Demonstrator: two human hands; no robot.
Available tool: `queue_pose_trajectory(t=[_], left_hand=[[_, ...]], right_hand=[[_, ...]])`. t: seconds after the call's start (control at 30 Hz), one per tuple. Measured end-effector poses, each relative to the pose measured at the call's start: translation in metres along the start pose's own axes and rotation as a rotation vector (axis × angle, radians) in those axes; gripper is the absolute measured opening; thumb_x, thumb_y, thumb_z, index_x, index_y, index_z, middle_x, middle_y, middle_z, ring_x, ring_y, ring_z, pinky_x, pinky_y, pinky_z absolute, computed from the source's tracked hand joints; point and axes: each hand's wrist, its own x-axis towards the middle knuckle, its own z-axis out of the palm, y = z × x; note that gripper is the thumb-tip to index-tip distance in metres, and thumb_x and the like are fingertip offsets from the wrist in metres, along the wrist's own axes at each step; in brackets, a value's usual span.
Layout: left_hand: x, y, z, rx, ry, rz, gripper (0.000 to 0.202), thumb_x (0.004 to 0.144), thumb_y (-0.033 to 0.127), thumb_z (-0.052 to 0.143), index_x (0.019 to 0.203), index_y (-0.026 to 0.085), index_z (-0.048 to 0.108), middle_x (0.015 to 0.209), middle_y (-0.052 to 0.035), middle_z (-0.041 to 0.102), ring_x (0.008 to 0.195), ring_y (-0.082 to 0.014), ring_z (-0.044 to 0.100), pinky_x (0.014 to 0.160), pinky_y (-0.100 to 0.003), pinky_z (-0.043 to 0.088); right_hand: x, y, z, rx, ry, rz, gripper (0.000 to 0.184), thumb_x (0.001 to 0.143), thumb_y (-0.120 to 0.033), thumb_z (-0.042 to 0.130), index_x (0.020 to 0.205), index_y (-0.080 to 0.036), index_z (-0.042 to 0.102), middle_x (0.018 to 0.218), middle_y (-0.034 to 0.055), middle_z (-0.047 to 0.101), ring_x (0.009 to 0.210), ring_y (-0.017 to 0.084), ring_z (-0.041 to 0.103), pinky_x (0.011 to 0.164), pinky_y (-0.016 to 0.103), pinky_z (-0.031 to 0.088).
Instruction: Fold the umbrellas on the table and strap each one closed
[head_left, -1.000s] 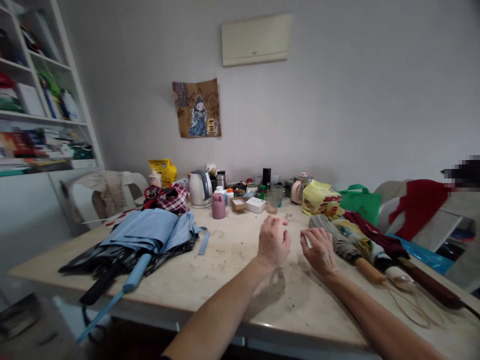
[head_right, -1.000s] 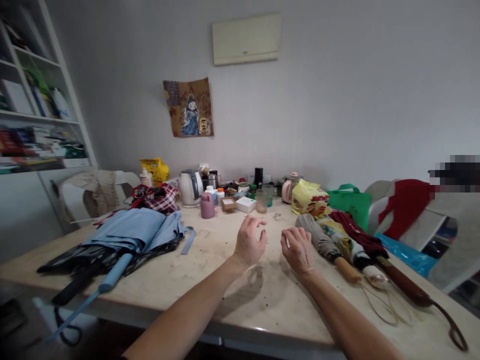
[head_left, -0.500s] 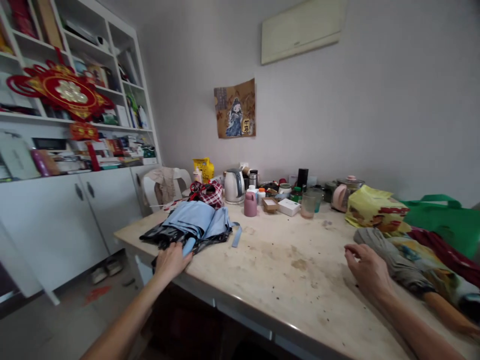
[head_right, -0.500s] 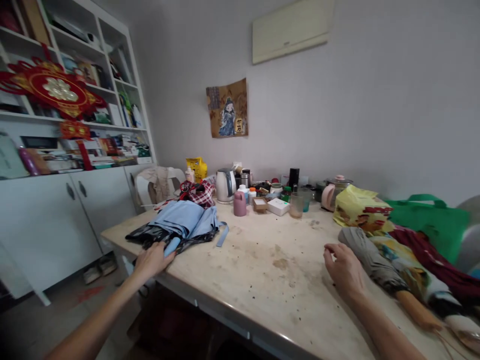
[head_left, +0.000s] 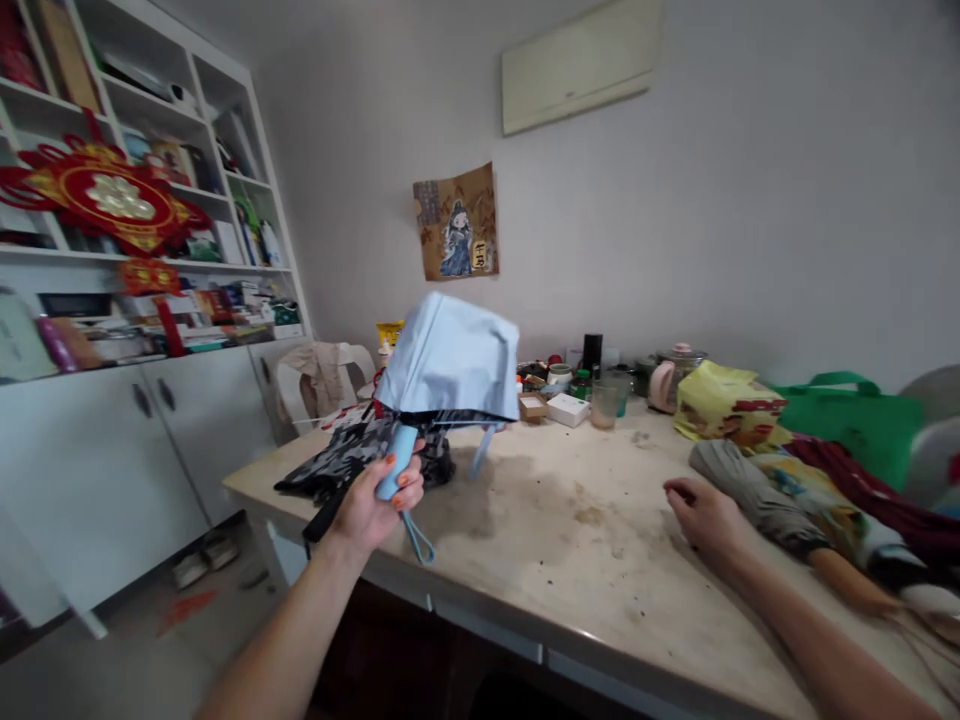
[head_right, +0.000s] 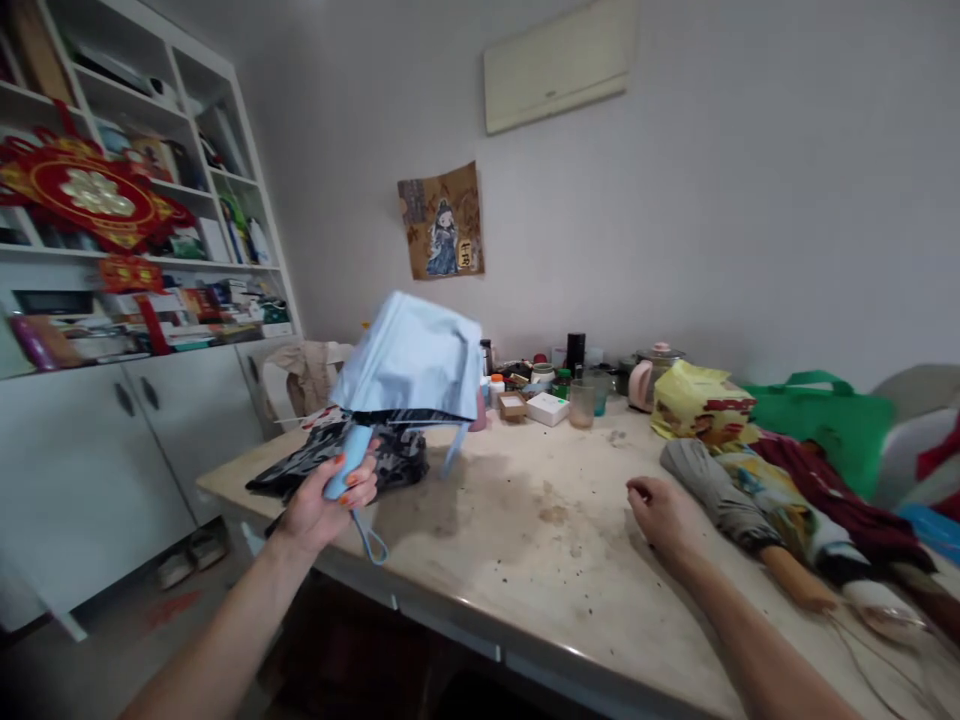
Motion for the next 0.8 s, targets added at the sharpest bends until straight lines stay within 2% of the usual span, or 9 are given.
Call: queue_pose_trajectory(t=[0.07,0.2,0.27,0.37,0.47,0.57,0.63,0.7,0.8], left_hand=[[0.007,0.021,0.021,0.254,-0.011,0.038,0.039,0.075,0.048,0.060,0.100,0.018,0.062,0.065,0.0004,0.047,0.048,-0.0106,0.037,0.046,-0.023,0.030],[0.035,0.076,0.067,0.992,0.175,0.452,0.039,0.070,0.032,0.066,0.107,0.022,0.064,0.097,-0.0062,0.069,0.083,-0.0215,0.062,0.070,-0.027,0.045],[0.050,0.102,0.094,1.213,0.095,0.541,0.030,0.071,0.031,0.065,0.098,0.021,0.068,0.094,-0.0051,0.071,0.085,-0.0221,0.065,0.075,-0.028,0.046],[0.073,0.126,0.138,1.425,-0.148,0.496,0.022,0.068,0.033,0.067,0.087,0.020,0.071,0.073,-0.0021,0.070,0.074,-0.0198,0.064,0.069,-0.028,0.046],[0.103,0.125,0.181,1.381,-0.354,0.382,0.022,0.062,0.031,0.072,0.079,0.017,0.069,0.059,0.0001,0.063,0.059,-0.0164,0.059,0.058,-0.026,0.043],[0.133,0.109,0.212,1.219,-0.479,0.331,0.022,0.062,0.029,0.074,0.075,0.015,0.064,0.055,0.0009,0.059,0.052,-0.0132,0.054,0.050,-0.024,0.038],[0.148,0.092,0.223,1.054,-0.505,0.302,0.025,0.063,0.029,0.076,0.077,0.014,0.063,0.059,0.0007,0.059,0.053,-0.0121,0.053,0.050,-0.024,0.038],[0.153,0.071,0.223,0.888,-0.463,0.284,0.033,0.064,0.030,0.077,0.089,0.013,0.063,0.067,-0.0001,0.062,0.058,-0.0121,0.054,0.054,-0.024,0.042],[0.141,0.029,0.206,0.776,-0.466,0.301,0.066,0.061,0.031,0.081,0.118,0.013,0.055,0.078,-0.0008,0.065,0.067,-0.0148,0.059,0.062,-0.026,0.047]], right_hand=[[0.001,-0.013,-0.005,0.048,0.053,-0.012,0.027,0.070,-0.037,0.050,0.077,-0.019,0.069,0.071,0.0085,0.071,0.060,0.022,0.063,0.059,0.033,0.049],[0.019,-0.043,-0.031,0.246,0.275,0.013,0.036,0.071,-0.038,0.053,0.095,-0.016,0.069,0.071,0.0062,0.068,0.052,0.016,0.057,0.055,0.030,0.047],[0.031,-0.059,-0.053,0.347,0.397,0.120,0.037,0.070,-0.035,0.056,0.099,-0.015,0.067,0.073,0.0067,0.068,0.055,0.017,0.058,0.056,0.030,0.048],[0.039,-0.094,-0.083,0.386,0.558,0.159,0.038,0.072,-0.035,0.057,0.103,-0.013,0.064,0.081,0.0096,0.068,0.068,0.021,0.062,0.067,0.036,0.052],[0.031,-0.142,-0.092,0.428,0.310,-0.117,0.048,0.080,-0.045,0.057,0.120,-0.017,0.056,0.101,0.0131,0.067,0.086,0.025,0.065,0.076,0.041,0.054],[0.024,-0.176,-0.082,0.155,0.097,-0.413,0.065,0.078,-0.049,0.066,0.135,-0.025,0.048,0.131,0.0148,0.054,0.118,0.033,0.052,0.096,0.052,0.045],[0.026,-0.179,-0.074,0.034,-0.052,-0.410,0.082,0.073,-0.046,0.072,0.145,-0.026,0.036,0.134,0.0151,0.052,0.120,0.035,0.050,0.097,0.056,0.042],[0.032,-0.166,-0.071,0.065,-0.283,-0.303,0.091,0.072,-0.039,0.072,0.150,-0.021,0.028,0.121,0.0146,0.058,0.105,0.031,0.058,0.089,0.049,0.047],[0.035,-0.137,-0.080,0.294,-0.572,-0.163,0.084,0.074,-0.032,0.068,0.148,-0.019,0.030,0.097,0.0062,0.064,0.080,0.018,0.061,0.073,0.032,0.049]])
